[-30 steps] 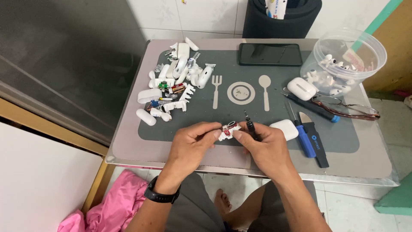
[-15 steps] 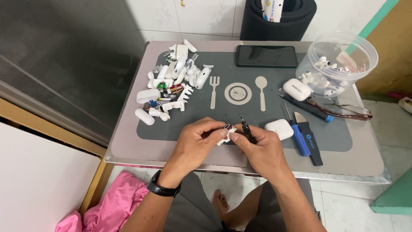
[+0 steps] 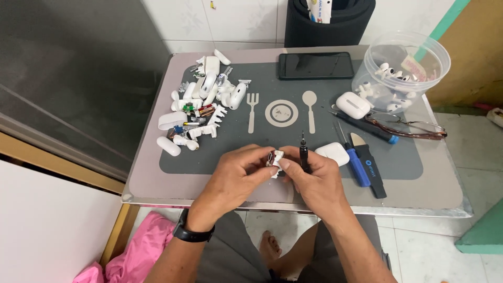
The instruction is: Disassembling earbud charging cases using a utility knife, pliers, and a screwdriver to remove internal components.
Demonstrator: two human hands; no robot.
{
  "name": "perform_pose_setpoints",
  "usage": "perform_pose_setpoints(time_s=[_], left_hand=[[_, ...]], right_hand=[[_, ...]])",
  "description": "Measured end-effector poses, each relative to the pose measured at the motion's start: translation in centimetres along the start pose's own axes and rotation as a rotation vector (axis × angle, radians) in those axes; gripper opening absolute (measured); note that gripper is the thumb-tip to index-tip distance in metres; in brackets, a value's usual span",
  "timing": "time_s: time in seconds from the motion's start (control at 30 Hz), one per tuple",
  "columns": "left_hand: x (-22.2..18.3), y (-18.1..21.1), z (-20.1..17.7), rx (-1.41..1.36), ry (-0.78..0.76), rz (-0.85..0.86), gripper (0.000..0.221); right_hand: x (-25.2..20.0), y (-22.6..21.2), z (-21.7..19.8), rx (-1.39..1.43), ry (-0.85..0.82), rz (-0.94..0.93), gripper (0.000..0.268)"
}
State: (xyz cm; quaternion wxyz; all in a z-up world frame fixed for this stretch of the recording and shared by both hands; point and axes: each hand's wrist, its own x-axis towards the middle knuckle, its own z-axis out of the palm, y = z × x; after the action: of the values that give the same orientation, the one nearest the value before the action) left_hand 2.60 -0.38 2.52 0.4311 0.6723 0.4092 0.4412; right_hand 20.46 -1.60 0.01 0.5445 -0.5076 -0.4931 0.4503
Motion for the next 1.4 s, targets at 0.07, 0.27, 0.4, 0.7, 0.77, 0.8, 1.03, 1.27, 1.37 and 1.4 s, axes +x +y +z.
perform_pose_setpoints(time_s=[0.07, 0.27, 0.4, 0.7, 0.77, 0.8, 1.03, 1.27, 1.37, 1.4], left_hand=[[0.1, -0.2, -0.2, 0.012, 0.079, 0.066, 0.034], [0.1, -1.7, 0.0, 0.193, 0.163, 0.297, 0.031], [-0.1, -1.6, -0.2, 0.074, 0.149, 0.210, 0.031], [-0.2, -0.8, -0.6, 0.070, 0.117, 0.223, 0.033], [-0.1, -0.7, -1.0, 0.040, 0.090, 0.156, 0.033], [-0.1, -1.2, -1.2, 0.041, 0.092, 0.156, 0.033], [0.2, -3.5, -2.6, -0.361, 0.199, -0.024, 0.035], [0.7, -3.6, -4.4, -0.334, 0.324, -0.211, 0.041], [0.9, -3.4, -5.1, -0.206, 0.318, -0.315, 0.035], [1.2, -3.4, -5.2, -0.205, 0.316, -0.313, 0.035]], right_hand=[[0.1, 0.1, 0.0, 0.022, 0.004, 0.021, 0.029], [0.2, -0.4, 0.6, 0.047, 0.002, 0.019, 0.037], [0.2, 0.2, 0.1, 0.044, 0.014, 0.022, 0.039], [0.0, -0.2, 0.0, -0.010, 0.025, 0.045, 0.035], [0.1, 0.0, -0.2, -0.040, 0.005, 0.047, 0.033], [0.1, 0.1, -0.2, -0.039, 0.004, 0.047, 0.033], [-0.1, -0.6, -0.3, -0.023, 0.031, 0.065, 0.029], [-0.1, -0.1, 0.2, -0.003, 0.101, 0.089, 0.027], [-0.1, -0.5, 0.1, 0.004, 0.105, 0.100, 0.025], [0.0, -0.6, 0.0, 0.005, 0.107, 0.098, 0.025]])
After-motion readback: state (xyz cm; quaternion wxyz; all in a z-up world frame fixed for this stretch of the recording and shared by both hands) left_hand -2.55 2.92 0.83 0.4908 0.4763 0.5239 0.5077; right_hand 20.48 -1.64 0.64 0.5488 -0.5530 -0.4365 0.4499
